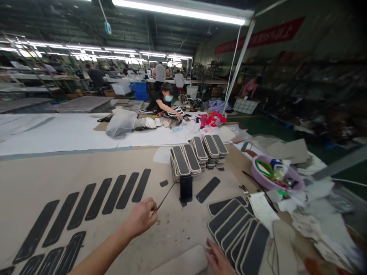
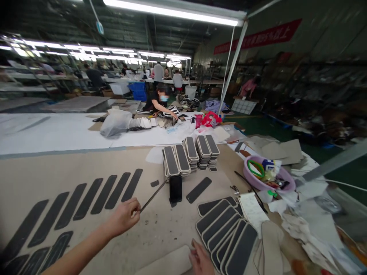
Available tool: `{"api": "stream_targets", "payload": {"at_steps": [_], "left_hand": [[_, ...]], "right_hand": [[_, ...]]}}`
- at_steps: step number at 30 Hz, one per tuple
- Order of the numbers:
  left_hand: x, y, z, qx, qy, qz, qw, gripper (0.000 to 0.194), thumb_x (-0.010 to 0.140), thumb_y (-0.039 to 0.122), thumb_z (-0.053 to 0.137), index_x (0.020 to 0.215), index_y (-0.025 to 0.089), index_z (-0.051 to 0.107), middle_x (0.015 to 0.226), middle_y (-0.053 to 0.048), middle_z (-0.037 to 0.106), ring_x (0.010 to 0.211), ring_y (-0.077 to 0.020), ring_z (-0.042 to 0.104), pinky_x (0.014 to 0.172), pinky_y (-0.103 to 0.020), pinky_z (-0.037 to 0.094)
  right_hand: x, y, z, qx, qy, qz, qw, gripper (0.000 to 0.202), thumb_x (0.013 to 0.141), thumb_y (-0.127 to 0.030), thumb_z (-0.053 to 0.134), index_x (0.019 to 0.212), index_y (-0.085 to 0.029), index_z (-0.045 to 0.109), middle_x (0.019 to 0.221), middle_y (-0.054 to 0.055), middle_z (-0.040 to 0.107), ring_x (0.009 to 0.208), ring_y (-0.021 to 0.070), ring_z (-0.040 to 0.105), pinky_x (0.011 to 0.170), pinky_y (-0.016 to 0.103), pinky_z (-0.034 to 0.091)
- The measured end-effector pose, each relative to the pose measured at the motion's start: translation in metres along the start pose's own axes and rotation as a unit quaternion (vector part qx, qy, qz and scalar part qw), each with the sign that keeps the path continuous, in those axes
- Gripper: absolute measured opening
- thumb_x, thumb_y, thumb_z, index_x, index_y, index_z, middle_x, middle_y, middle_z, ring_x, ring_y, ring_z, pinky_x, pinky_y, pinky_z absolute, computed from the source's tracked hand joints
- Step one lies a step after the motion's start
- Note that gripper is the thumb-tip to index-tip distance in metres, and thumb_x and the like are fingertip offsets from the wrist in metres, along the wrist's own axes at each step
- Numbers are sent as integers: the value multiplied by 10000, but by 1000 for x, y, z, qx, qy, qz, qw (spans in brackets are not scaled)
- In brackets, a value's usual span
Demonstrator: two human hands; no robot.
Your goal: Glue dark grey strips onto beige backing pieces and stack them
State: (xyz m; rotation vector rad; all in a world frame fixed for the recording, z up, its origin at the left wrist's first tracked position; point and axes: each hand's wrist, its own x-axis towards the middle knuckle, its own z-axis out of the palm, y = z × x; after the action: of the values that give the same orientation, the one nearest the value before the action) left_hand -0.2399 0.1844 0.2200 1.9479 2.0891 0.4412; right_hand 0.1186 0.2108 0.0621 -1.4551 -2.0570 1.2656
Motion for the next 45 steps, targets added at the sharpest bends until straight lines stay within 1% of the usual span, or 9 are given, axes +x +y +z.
{"api": "stream_targets", "payload": {"at_steps": [2, 5, 9, 12, 16, 21, 27, 37, 45], "left_hand": [[-28, 29, -21, -81, -16, 2, 997, 107, 718, 113, 410, 674, 184, 477, 668, 10, 501, 600, -108, 483, 577, -227, 370], [-64, 61, -40, -174, -54, 12, 983, 105, 707, 99, 416, 665, 190, 445, 646, 26, 473, 588, -97, 461, 578, -216, 363], [-97, 78, -38, -253, -77, -9, 964, 117, 676, 82, 419, 641, 193, 410, 646, 28, 464, 604, -99, 452, 595, -217, 357], [-111, 80, -26, -301, -88, -64, 947, 89, 652, 103, 425, 627, 188, 418, 640, 23, 464, 608, -104, 447, 585, -217, 349], [-122, 76, 2, -373, -96, -170, 907, 6, 613, 182, 441, 613, 176, 443, 627, 21, 443, 603, -109, 428, 563, -220, 328], [-142, 52, 67, -402, -111, -316, 852, 120, 599, 281, 457, 636, 168, 472, 535, 62, 360, 510, -85, 331, 498, -211, 250], [-166, 25, 128, -361, -134, -387, 838, 135, 636, 293, 442, 633, 168, 494, 516, 62, 392, 491, -85, 342, 480, -203, 259], [-155, 9, 166, -244, -162, -435, 851, 158, 693, 215, 448, 540, 179, 452, 465, 45, 442, 460, -91, 422, 460, -204, 276], [-156, 3, 177, -217, -182, -453, 845, 122, 666, 192, 474, 580, 163, 555, 505, 8, 565, 506, -113, 526, 465, -201, 306]], "right_hand": [[13, -14, 3, 141, 3, 32, 989, 527, 784, -533, 500, 1226, -248, 532, 1196, 91, 581, 1079, 241, 550, 936, 370, 445], [33, -44, 8, 335, -27, 96, 937, 691, 675, -638, 578, 1240, -246, 511, 1266, 127, 524, 1083, 260, 546, 918, 417, 440], [45, -73, 13, 471, -72, 140, 868, 675, 627, -605, 659, 1204, -280, 535, 1307, 110, 481, 1047, 226, 558, 908, 409, 428], [40, -76, 10, 487, -112, 119, 858, 545, 644, -561, 671, 1100, -266, 617, 1223, 83, 551, 1009, 206, 564, 889, 373, 434], [24, -60, 1, 426, -143, 132, 883, 410, 629, -487, 707, 945, -227, 678, 1016, 59, 644, 923, 184, 577, 822, 318, 449], [4, -22, -4, 316, -147, 171, 922, 345, 637, -472, 669, 824, -183, 636, 696, -5, 612, 648, 132, 554, 638, 269, 453], [6, 12, 1, 24, -111, 130, 985, 245, 721, -418, 499, 712, -192, 594, 597, -23, 574, 597, 140, 533, 572, 251, 416], [32, 8, 7, -153, -109, 117, 975, 147, 748, -313, 529, 732, -223, 643, 704, -5, 654, 685, 153, 577, 638, 247, 377], [34, 9, 9, -203, -131, 108, 964, 163, 765, -328, 538, 771, -219, 659, 772, 13, 689, 744, 169, 616, 649, 250, 396]]}}
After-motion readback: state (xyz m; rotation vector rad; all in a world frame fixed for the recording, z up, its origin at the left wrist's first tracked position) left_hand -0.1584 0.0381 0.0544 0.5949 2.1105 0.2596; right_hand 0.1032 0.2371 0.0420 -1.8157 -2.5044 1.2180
